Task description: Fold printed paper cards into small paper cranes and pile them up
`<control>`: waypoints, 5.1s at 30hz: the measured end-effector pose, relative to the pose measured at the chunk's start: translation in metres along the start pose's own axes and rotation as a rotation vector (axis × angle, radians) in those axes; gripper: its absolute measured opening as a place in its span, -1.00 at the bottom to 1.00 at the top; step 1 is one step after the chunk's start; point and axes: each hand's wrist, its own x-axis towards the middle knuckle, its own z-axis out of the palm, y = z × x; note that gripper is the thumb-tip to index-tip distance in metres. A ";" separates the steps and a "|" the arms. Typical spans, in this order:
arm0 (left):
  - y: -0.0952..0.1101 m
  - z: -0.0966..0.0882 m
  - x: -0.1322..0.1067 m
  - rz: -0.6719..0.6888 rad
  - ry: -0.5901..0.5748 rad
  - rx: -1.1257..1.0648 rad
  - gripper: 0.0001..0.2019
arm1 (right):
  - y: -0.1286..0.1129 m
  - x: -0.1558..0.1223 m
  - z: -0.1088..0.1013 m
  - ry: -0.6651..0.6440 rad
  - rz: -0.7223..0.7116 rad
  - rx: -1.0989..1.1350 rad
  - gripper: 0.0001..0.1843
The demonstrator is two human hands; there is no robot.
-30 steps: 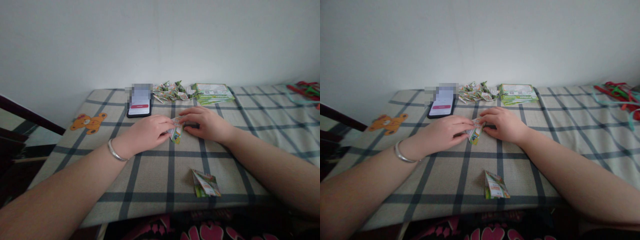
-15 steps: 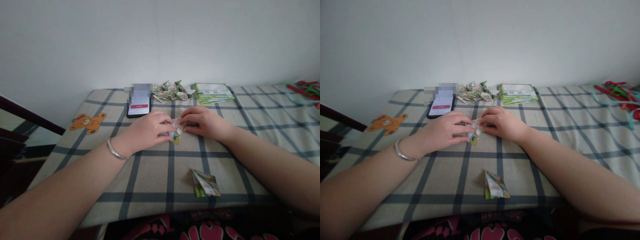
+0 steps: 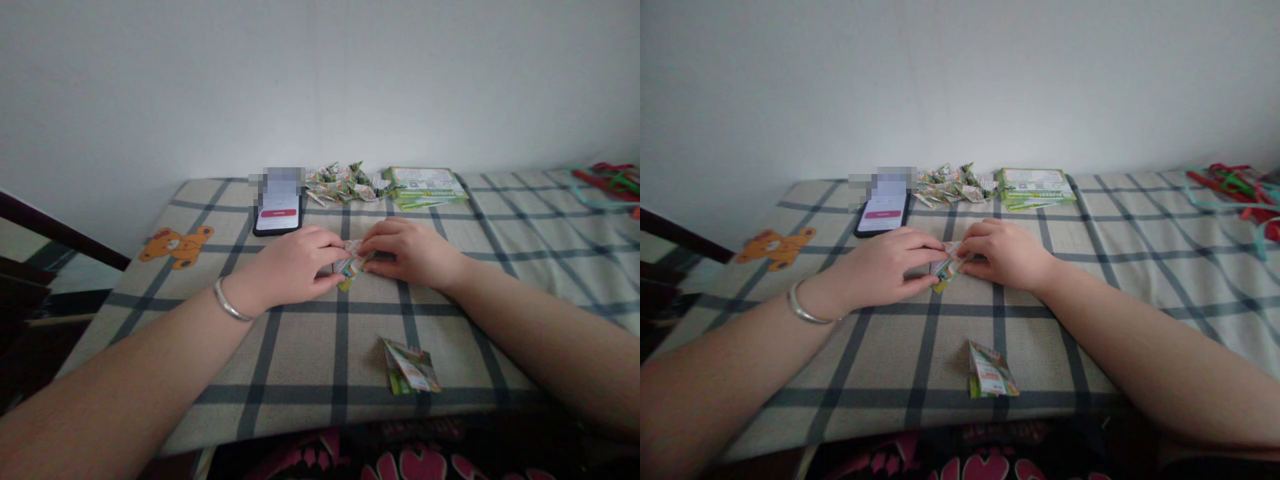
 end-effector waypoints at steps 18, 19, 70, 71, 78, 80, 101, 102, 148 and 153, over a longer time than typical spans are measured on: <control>-0.007 0.009 0.000 -0.013 0.052 -0.080 -0.74 | -0.010 -0.001 -0.003 -0.001 -0.081 -0.120 -0.81; -0.007 0.009 0.001 -0.016 0.052 -0.083 -0.74 | -0.011 -0.001 -0.003 -0.004 -0.077 -0.130 -0.81; 0.007 0.005 0.005 -0.140 0.034 0.012 -0.88 | -0.015 0.006 0.006 0.043 0.067 -0.135 -0.83; 0.007 0.005 0.005 -0.135 0.037 0.014 -0.88 | -0.015 0.006 0.006 0.034 0.064 -0.136 -0.81; 0.008 0.005 0.007 -0.150 0.080 0.007 -0.84 | -0.013 0.009 0.009 0.010 0.111 -0.045 -0.80; 0.008 0.005 0.009 -0.156 0.094 -0.016 -0.84 | -0.012 0.010 0.010 0.007 0.141 -0.002 -0.81; 0.005 0.011 0.009 -0.171 0.141 0.014 -0.84 | -0.016 0.013 0.015 0.039 0.248 0.007 -0.90; 0.004 0.012 0.009 -0.169 0.150 0.003 -0.85 | -0.015 0.014 0.015 0.037 0.253 0.011 -0.91; -0.005 0.008 0.007 0.090 0.046 0.056 -0.81 | -0.005 0.013 0.018 0.073 0.306 0.011 -0.92; -0.001 0.005 0.008 0.069 0.016 0.079 -0.83 | 0.003 0.009 0.014 0.098 0.125 0.041 -0.92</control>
